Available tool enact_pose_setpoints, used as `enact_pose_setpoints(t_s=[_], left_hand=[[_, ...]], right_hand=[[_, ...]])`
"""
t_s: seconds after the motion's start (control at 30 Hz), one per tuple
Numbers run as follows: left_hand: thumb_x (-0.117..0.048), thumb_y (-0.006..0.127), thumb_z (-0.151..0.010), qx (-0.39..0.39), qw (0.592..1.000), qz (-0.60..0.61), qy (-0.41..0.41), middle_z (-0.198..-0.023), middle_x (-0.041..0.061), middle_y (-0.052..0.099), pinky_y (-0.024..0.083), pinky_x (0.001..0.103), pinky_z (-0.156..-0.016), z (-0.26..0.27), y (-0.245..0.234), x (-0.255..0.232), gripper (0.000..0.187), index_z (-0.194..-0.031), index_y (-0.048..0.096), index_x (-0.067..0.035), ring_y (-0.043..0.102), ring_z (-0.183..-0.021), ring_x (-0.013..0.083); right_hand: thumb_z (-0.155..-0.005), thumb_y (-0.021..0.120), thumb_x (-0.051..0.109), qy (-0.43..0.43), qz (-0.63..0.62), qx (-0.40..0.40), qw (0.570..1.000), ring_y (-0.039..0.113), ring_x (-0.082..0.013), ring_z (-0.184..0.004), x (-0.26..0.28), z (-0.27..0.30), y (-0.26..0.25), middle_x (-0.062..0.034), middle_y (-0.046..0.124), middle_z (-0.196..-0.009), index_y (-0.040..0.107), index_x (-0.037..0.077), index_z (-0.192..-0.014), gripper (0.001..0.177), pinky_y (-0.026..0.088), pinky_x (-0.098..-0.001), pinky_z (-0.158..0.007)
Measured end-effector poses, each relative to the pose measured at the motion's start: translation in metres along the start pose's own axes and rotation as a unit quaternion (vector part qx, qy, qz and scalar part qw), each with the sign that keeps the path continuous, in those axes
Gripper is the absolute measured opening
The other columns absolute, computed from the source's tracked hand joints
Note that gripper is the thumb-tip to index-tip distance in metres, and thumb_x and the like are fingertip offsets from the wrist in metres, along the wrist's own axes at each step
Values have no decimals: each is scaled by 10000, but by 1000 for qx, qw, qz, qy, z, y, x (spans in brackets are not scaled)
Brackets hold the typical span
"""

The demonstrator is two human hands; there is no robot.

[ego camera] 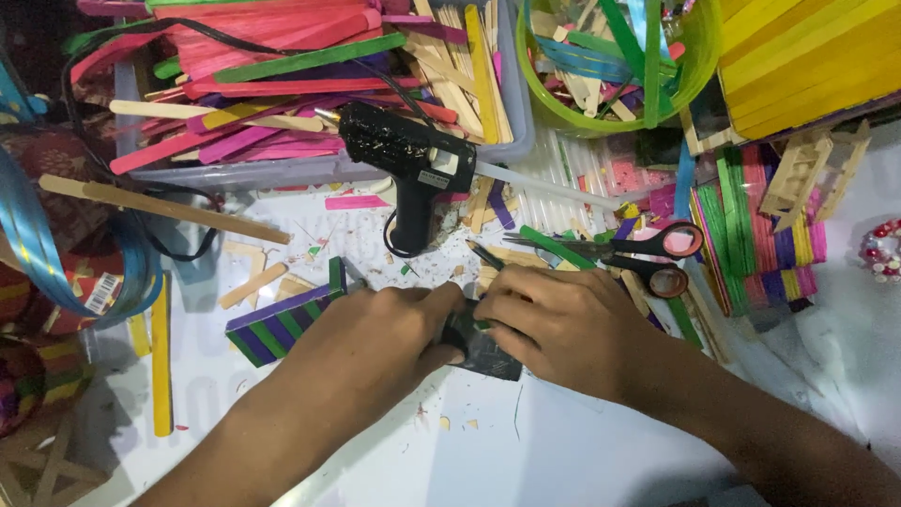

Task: Cutting and gluing colored popsicle sticks together to build a small structure

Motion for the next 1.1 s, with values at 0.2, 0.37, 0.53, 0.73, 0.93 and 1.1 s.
enact_pose_setpoints(t_s=[0.2, 0.37, 0.53, 0.73, 0.93, 1.1], left_hand=[[-390, 824, -893, -45, 998, -40, 16, -756, 75, 712, 516, 512, -477, 2, 4, -4, 386, -1007, 545, -149, 689, -599, 394], [-396, 803, -914, -27, 999, -42, -3, -756, 71, 709, 519, 513, -451, 2, 3, -4, 367, -1013, 543, -158, 695, -614, 392], [-393, 778, -925, -8, 999, -26, -32, -786, 68, 716, 515, 538, -467, 3, 0, -5, 340, -1031, 540, -174, 696, -660, 417], [-383, 779, -919, 6, 999, -15, -44, -843, 79, 729, 541, 548, -512, 2, 0, -5, 354, -1102, 550, -185, 707, -702, 420], [-391, 801, -898, -5, 998, -32, -48, -808, 74, 724, 543, 538, -481, 2, 2, -7, 369, -1059, 548, -177, 709, -664, 411], [-346, 794, -877, -37, 999, 14, -19, -802, 54, 738, 520, 547, -504, 2, -1, -1, 278, -1014, 598, -202, 706, -660, 403]], right_hand=[[-993, 616, 124, -84, 135, -64, 985, 635, -135, -759, 12, -2, -3, -8, 635, -947, 684, 128, -923, 97, 472, -294, -585], [-980, 645, 83, -93, 96, -62, 989, 645, -167, -783, 13, -5, -9, -37, 635, -938, 692, 85, -942, 61, 492, -317, -587], [-973, 643, 83, -79, 67, -73, 992, 670, -173, -791, 12, -7, -7, -43, 667, -967, 693, 87, -958, 53, 480, -315, -578], [-940, 705, 67, -69, 24, -76, 994, 661, -196, -733, 7, -5, -4, -53, 682, -962, 718, 65, -979, 40, 480, -327, -519], [-953, 665, 62, -84, 55, -103, 990, 668, -179, -743, 10, -5, -4, -47, 691, -976, 705, 67, -928, 48, 475, -317, -563], [-927, 732, 81, -12, -149, -97, 984, 669, -185, -716, 14, -16, -15, -54, 703, -867, 724, 58, -920, 25, 513, -291, -611]])
Point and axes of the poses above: each hand's wrist, its own z-axis away from the middle knuckle, its own y-axis out of the palm, x = y × z, the point moved 4 cm from there along -z, towards the middle knuckle
